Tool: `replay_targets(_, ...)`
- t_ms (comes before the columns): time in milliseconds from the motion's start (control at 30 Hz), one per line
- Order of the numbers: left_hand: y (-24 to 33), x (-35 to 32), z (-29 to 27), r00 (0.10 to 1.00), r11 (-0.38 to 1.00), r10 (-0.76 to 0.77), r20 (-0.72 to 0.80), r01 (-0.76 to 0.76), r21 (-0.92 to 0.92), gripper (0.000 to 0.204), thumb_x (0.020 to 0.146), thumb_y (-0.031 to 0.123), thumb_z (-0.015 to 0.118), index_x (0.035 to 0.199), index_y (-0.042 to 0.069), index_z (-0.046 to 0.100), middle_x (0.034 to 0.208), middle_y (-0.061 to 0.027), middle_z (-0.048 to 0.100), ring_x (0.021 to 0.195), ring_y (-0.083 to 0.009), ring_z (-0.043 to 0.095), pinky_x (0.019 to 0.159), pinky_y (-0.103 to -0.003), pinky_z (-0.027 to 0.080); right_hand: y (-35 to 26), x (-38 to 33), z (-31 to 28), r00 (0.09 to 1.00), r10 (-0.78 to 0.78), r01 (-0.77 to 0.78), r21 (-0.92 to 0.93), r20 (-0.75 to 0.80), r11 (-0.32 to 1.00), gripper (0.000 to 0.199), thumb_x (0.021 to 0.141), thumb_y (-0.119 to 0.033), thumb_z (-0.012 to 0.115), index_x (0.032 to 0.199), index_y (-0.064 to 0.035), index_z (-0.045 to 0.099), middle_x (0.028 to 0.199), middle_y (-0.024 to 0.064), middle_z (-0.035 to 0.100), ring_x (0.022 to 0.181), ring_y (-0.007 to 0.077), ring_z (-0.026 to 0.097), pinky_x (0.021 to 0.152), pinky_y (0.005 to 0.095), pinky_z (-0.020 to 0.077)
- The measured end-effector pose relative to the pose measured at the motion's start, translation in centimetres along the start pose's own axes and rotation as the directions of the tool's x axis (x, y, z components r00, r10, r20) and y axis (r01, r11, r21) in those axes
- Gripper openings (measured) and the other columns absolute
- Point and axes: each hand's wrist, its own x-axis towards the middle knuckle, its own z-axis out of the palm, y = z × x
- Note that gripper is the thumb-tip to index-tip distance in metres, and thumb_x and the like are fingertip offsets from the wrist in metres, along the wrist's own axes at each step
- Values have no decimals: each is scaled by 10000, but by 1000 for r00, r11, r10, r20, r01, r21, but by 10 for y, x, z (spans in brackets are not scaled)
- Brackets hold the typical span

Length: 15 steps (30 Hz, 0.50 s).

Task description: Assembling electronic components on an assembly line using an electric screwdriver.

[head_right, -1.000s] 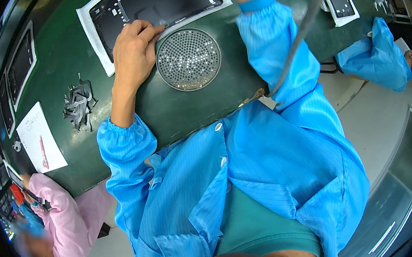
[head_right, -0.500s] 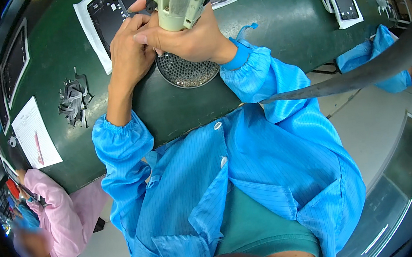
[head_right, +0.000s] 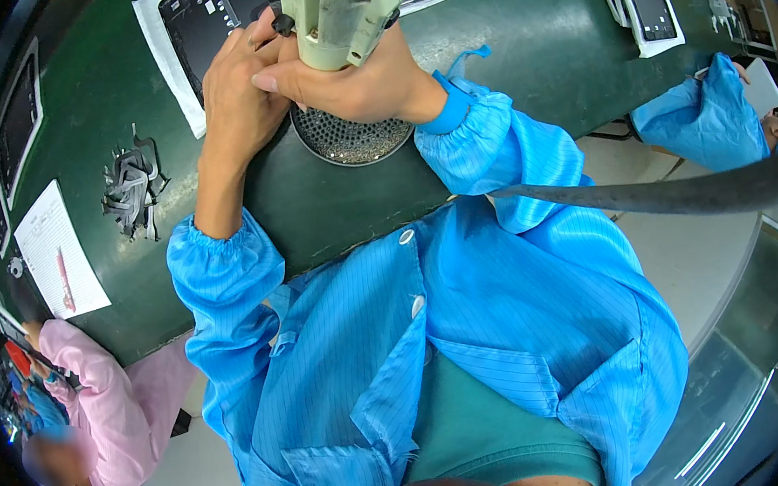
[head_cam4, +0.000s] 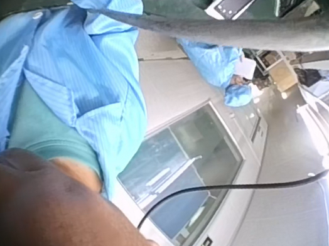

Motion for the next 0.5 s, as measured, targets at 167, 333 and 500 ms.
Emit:
replay_targets(167, 2, 1, -2, 1000, 1000, -3, -2, 3, 11, 213, 696, 40, 645, 872, 129, 725, 802, -27, 584, 736, -259, 540, 649, -393, 462, 3, 1, -1, 996, -86, 88, -65, 31, 994, 362, 863, 0, 660, 1182, 33, 492, 666, 42, 573, 589, 104, 563, 548, 238, 461)
replay_targets(333, -1, 1, -1, 1000, 1000, -1, 4, 1, -8, 206, 715, 46, 647, 884, 129, 728, 806, -26, 587, 735, -258, 541, 654, -388, 461, -11, 6, 4, 989, 10, 0, 67, -149, 998, 140, 787, -55, 768, 876, -5, 672, 724, 36, 647, 649, 107, 615, 549, 239, 485)
replay_targets(500, 4, 1, -2, 999, 1000, -27, 36, 27, 10, 227, 744, 50, 643, 932, 138, 736, 819, -17, 588, 770, -250, 550, 678, -382, 463, -5, 30, -42, 995, -76, 88, 184, -68, 979, 118, 897, -39, 574, 891, 74, 608, 696, 121, 596, 654, 211, 605, 604, 329, 499)
